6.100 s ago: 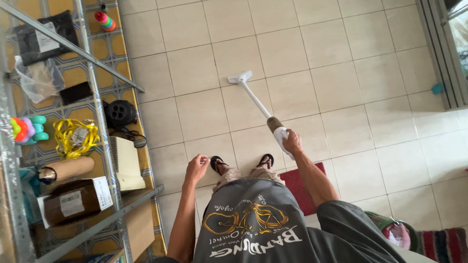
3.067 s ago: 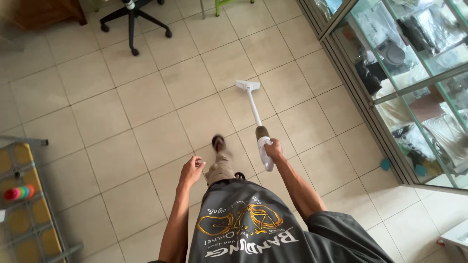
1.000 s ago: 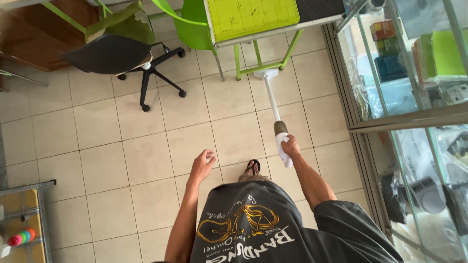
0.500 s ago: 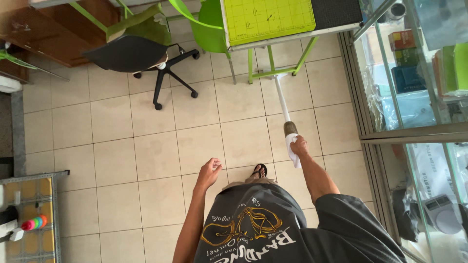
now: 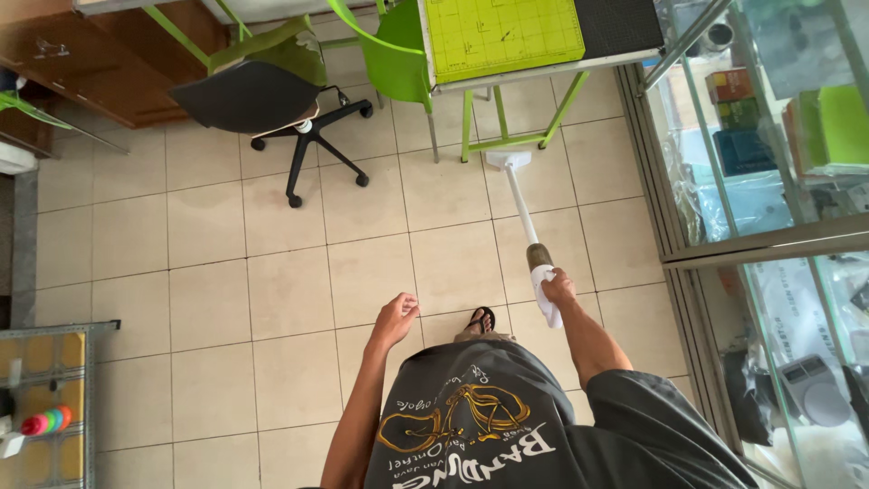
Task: The person vacuums the floor of a home office area, moving around a desk and office chair.
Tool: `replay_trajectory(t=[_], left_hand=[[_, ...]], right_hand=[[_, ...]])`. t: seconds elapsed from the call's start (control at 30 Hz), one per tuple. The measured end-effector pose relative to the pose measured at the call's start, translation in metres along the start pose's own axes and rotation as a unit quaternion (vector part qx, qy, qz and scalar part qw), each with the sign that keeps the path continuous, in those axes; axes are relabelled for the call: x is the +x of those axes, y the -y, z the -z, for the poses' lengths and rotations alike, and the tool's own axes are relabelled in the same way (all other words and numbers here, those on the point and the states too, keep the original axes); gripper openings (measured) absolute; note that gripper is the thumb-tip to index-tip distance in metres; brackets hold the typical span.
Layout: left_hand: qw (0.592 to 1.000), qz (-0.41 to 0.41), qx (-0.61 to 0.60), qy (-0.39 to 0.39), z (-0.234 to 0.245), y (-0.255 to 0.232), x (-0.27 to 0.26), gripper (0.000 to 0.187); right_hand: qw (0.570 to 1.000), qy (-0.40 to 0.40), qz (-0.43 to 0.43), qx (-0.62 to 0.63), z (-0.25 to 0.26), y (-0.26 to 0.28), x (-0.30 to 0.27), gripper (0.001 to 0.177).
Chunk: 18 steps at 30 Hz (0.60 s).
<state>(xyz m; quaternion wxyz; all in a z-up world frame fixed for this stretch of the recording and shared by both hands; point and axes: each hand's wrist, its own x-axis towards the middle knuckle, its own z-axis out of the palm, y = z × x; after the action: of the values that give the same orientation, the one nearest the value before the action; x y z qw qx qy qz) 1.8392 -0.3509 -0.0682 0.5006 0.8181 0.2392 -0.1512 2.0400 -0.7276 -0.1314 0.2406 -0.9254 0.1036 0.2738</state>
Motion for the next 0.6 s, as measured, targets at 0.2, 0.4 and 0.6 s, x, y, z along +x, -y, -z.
replay_trajectory(t=[0.2, 0.4, 0.6], left_hand=[[0.998, -0.017, 0.048, 0.033, -0.005, -0.007, -0.017, 0.036], [0.998, -0.03, 0.039, 0.04, -0.017, -0.005, -0.041, 0.037], [0.997, -0.009, 0.055, 0.06, -0.035, 0.025, -0.061, 0.037]], right_hand=[[0.999, 0.021, -0.032, -0.018, -0.014, -0.026, -0.032, 0.069], [0.999, 0.016, -0.023, -0.019, -0.039, -0.065, -0.072, 0.068], [0.999, -0.025, 0.02, 0.005, -0.048, -0.088, -0.12, 0.062]])
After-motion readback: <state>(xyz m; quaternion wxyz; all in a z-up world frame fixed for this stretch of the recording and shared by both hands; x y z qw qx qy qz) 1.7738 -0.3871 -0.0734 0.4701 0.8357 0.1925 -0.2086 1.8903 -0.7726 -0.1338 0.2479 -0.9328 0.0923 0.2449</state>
